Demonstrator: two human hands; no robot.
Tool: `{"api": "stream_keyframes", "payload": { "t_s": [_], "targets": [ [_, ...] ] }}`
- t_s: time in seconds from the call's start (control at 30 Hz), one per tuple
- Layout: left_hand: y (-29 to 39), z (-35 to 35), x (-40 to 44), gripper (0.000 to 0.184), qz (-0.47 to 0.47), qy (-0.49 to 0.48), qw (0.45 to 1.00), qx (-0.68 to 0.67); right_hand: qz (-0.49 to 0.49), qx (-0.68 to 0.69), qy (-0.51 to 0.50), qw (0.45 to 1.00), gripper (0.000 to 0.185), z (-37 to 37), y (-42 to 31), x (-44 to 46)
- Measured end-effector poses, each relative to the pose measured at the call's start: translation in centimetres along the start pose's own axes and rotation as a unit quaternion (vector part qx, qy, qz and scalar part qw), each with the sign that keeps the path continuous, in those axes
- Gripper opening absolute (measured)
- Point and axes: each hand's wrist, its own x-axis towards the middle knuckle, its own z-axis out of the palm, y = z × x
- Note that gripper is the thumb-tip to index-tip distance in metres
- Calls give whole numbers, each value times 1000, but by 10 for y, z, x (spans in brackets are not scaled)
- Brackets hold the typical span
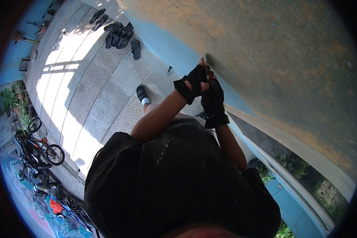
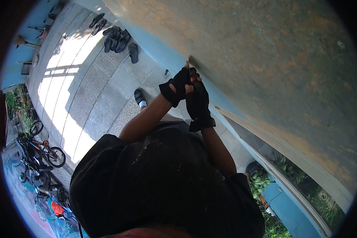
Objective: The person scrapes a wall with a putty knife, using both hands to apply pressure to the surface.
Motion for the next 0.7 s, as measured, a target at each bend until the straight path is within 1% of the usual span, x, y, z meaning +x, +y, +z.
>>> {"api": "stream_keyframes", "payload": {
  "t_s": [0.03,0.07,0.1,0.13,0.17,0.2,0.27,0.3,0.33,0.4,0.43,0.47,0.5,0.53,0.57,0.6,0.63,0.67,0.7],
  "targets": [
    [19,8,1,54,-69,33,992,-101,-12,-2,-5,1000,27,5,2,5],
    [12,2,2,54,-72,30,992,-101,-10,-3,-2,1000,27,3,4,6],
    [12,-1,2,38,-35,-8,994,-100,23,11,-16,1000,27,1,0,7],
    [11,-3,0,51,0,-44,994,-99,59,26,-30,997,27,0,-2,4],
    [6,6,2,57,-75,35,987,-139,64,86,-14,994,27,2,9,-3],
    [4,15,-3,57,-71,35,987,-137,60,87,-15,994,27,-3,7,-7],
    [-1,25,-12,49,20,-64,998,11,29,88,11,996,29,-15,2,-23],
    [2,26,-12,36,133,-85,976,151,60,99,-6,993,30,-20,-3,-21],
    [5,22,-15,36,132,-84,976,150,61,99,-7,993,30,-17,-1,-19],
    [18,13,-19,28,260,-52,918,295,31,54,-11,998,30,-6,6,-4],
    [12,1,-9,35,209,-17,942,261,35,52,-26,998,30,1,0,5],
    [1,-18,10,44,-32,47,997,-61,37,49,-40,997,30,9,-6,15],
    [11,-26,13,37,-41,-7,978,-205,-44,35,-6,998,27,22,-3,21],
    [16,-29,10,34,-52,-56,935,-347,-42,34,-4,999,27,19,1,18],
    [16,-23,9,34,-54,-55,935,-347,-29,33,-8,999,27,18,5,16],
    [26,-6,4,39,-97,-7,941,-324,-17,33,-14,999,27,15,0,13],
    [30,6,-1,48,-136,41,944,-296,19,7,-22,1000,29,7,-7,5],
    [19,6,-11,47,25,-63,998,13,16,10,-24,1000,29,1,-9,-4],
    [16,16,-17,45,68,-79,991,85,29,30,-2,999,29,-6,-10,-16]
  ]
}}
